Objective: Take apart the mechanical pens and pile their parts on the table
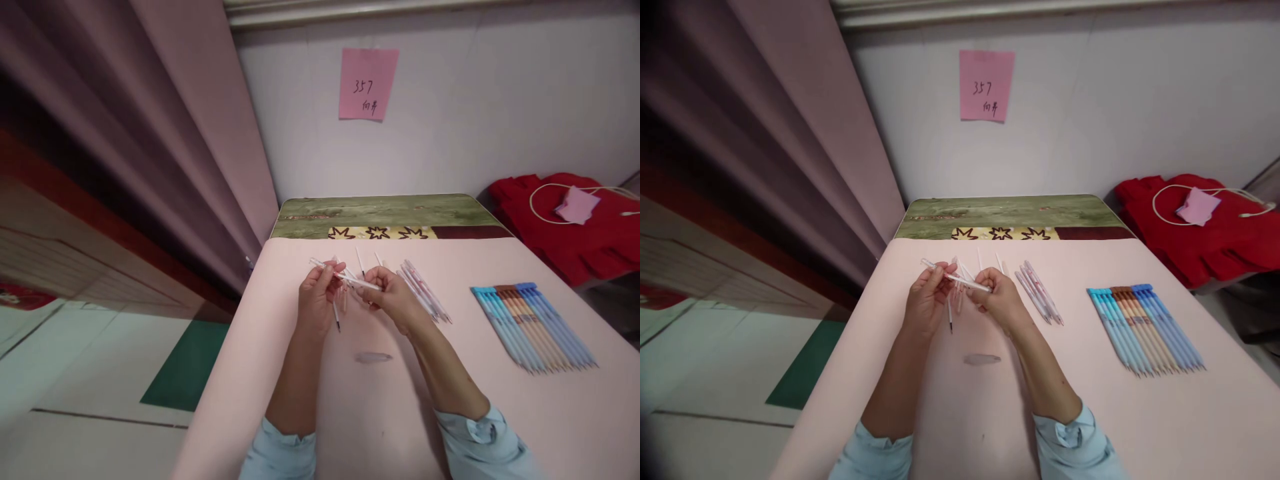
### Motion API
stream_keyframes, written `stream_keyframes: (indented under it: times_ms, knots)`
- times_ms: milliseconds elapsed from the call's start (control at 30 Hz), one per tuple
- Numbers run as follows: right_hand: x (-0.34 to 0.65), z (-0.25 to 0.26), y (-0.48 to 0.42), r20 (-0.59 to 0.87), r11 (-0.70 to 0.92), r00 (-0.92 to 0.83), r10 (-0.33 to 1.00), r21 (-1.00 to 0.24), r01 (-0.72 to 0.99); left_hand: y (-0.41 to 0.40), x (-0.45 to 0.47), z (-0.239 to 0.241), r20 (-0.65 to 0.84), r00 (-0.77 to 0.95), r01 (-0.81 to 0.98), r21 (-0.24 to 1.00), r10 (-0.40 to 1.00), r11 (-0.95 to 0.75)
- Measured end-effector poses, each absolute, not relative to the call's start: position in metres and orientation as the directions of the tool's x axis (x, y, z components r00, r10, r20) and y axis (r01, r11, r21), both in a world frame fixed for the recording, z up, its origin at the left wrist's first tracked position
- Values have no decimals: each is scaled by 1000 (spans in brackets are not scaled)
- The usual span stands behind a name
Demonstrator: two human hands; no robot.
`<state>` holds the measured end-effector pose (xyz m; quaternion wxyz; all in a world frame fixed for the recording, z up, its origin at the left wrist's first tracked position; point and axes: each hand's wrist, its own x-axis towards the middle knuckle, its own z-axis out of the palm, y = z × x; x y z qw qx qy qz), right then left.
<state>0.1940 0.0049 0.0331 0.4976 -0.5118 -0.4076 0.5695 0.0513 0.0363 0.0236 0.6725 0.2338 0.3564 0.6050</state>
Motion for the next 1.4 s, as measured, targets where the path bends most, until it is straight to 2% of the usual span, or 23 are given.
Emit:
stream_keyframes:
  times_ms: [133,233,300,367,400,467,567,633,700,833,967,1100,1267,1400]
  knots:
    - [206,34,6,-183,-179,50,982,-980,-83,40,43,23,-172,-21,-620,775,985,122]
    - [223,35,6,-139,-155,112,984,-976,153,44,33,20,-130,-103,-520,852,986,58]
    - [232,36,5,-54,-125,193,980,-916,381,45,25,18,-85,-184,-344,939,979,17]
    - [235,36,5,21,-126,244,969,-813,568,45,17,15,-16,-260,-38,999,966,7]
    - [234,35,5,39,-134,252,967,-764,632,45,13,15,28,-284,152,988,958,16]
    - [227,35,6,50,-142,244,969,-694,706,43,7,14,93,-295,496,865,951,69]
    - [212,34,5,60,-123,211,976,-645,754,42,5,13,93,-279,760,630,956,160]
    - [203,36,4,72,-118,204,976,-613,781,41,6,13,63,-270,816,545,961,193]
    - [199,40,3,89,-132,224,970,-583,801,41,7,13,39,-259,836,510,965,204]
    - [207,56,-2,106,-153,269,957,-603,783,40,8,14,19,-257,831,514,966,212]
    - [225,75,-10,76,-141,237,969,-618,774,39,7,13,17,-274,821,525,962,224]
    - [231,80,-14,-21,-124,141,990,-614,779,40,6,12,11,-273,820,526,962,226]
    - [208,54,-5,-161,-82,-32,986,-653,753,41,6,12,10,-274,814,535,962,226]
    - [206,42,3,-168,-112,7,986,-626,771,44,6,12,29,-273,819,531,961,217]
